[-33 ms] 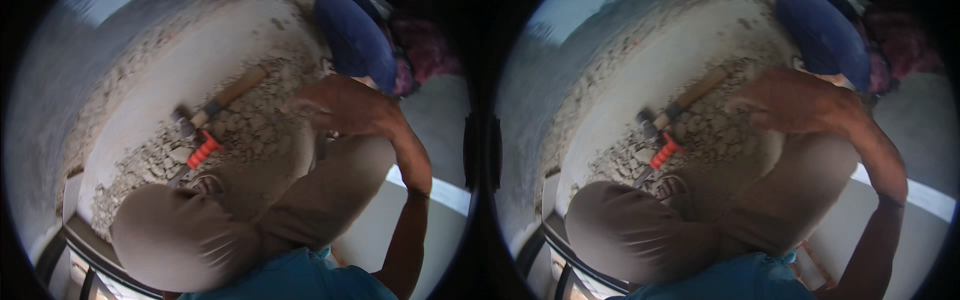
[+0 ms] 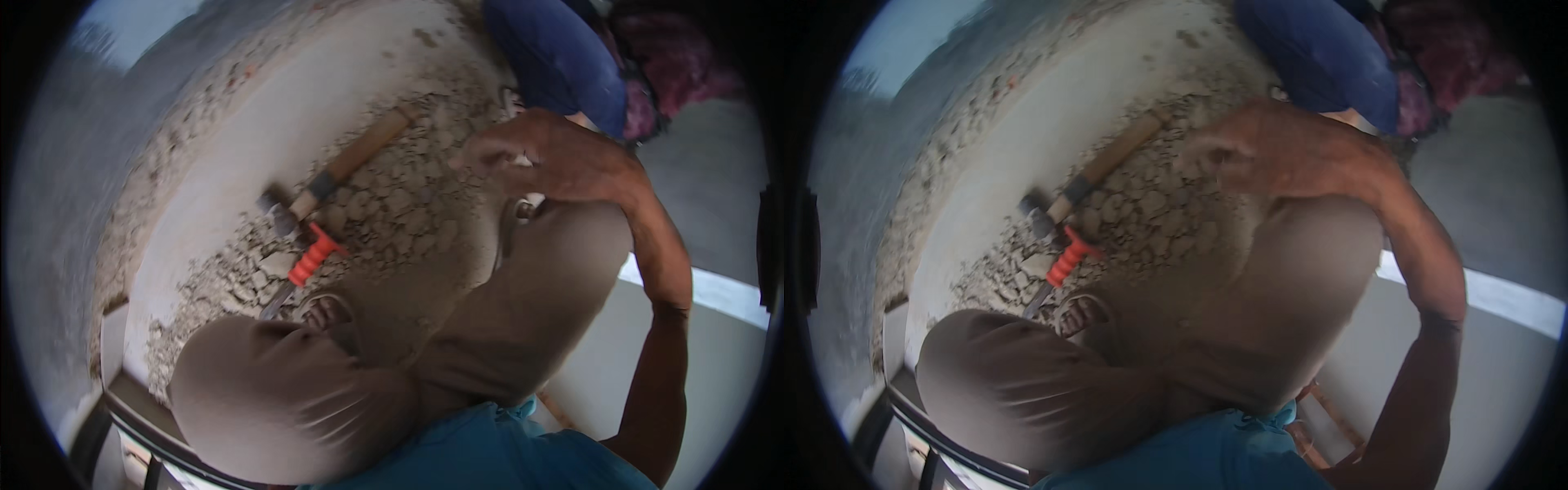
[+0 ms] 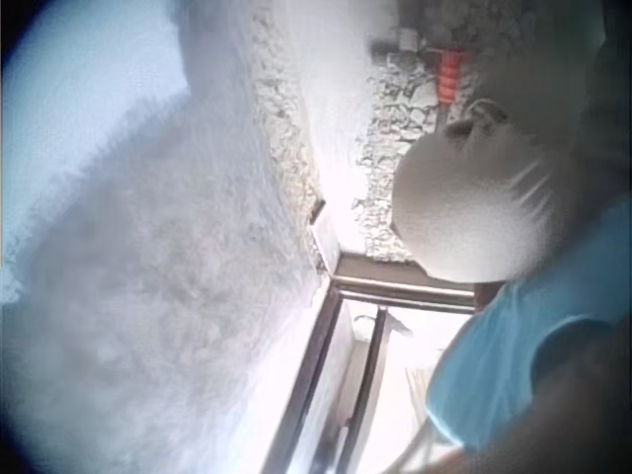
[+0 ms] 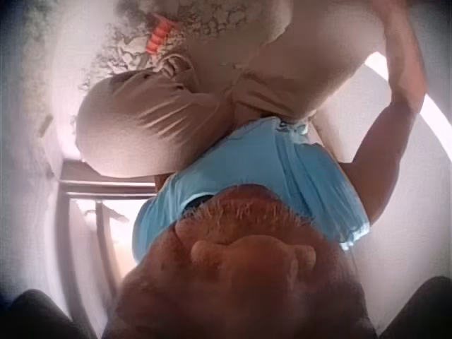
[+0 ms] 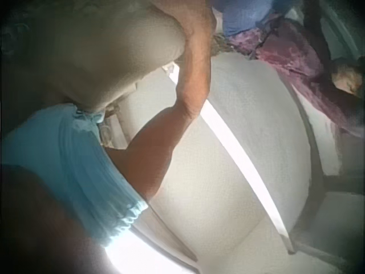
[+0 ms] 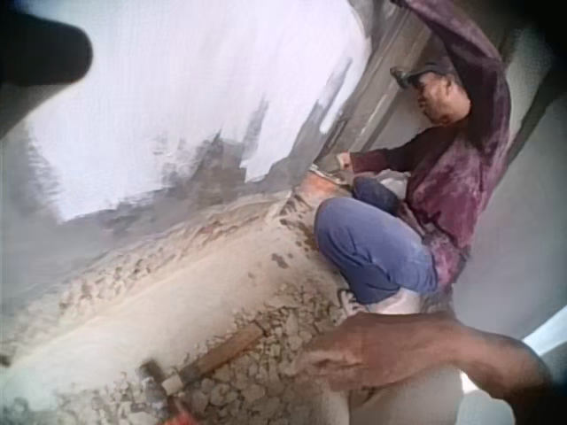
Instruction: The person uses a hammer and chisel to chip away at a concrete floor, preparing the surface. They then place a rectangular tile into the prepared area and tap it with the hammer to set it in place.
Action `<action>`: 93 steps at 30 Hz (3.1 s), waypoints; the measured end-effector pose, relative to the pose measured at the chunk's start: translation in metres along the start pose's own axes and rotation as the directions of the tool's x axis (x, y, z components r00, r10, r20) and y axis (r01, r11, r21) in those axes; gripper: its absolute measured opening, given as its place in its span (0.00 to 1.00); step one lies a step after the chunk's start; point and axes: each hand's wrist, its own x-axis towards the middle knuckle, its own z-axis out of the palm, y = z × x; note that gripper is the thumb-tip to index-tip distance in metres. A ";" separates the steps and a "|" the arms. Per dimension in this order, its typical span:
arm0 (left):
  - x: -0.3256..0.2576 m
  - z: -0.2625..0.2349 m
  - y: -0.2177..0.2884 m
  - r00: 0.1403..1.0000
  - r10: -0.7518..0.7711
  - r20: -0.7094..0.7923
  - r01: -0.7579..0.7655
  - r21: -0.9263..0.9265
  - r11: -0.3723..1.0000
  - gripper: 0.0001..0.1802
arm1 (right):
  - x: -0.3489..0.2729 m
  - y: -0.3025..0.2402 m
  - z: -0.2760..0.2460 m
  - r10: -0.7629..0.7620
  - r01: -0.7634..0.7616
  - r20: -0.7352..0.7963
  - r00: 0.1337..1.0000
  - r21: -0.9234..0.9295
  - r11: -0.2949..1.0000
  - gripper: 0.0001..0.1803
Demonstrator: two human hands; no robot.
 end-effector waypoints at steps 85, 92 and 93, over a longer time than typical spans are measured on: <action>0.042 -0.107 0.093 0.770 -0.410 0.488 0.438 0.062 0.897 0.38 | -0.144 -0.049 0.031 -0.038 0.093 0.356 0.934 -0.140 0.986 0.22; -0.101 -0.142 0.187 0.678 -0.270 0.684 0.638 -0.365 0.678 0.25 | -0.164 -0.050 0.033 0.015 0.102 0.410 0.912 -0.261 0.960 0.23; -0.107 -0.154 0.191 0.620 -0.183 0.763 0.662 -0.383 0.645 0.25 | -0.168 -0.050 0.034 0.040 0.089 0.414 0.909 -0.287 0.954 0.23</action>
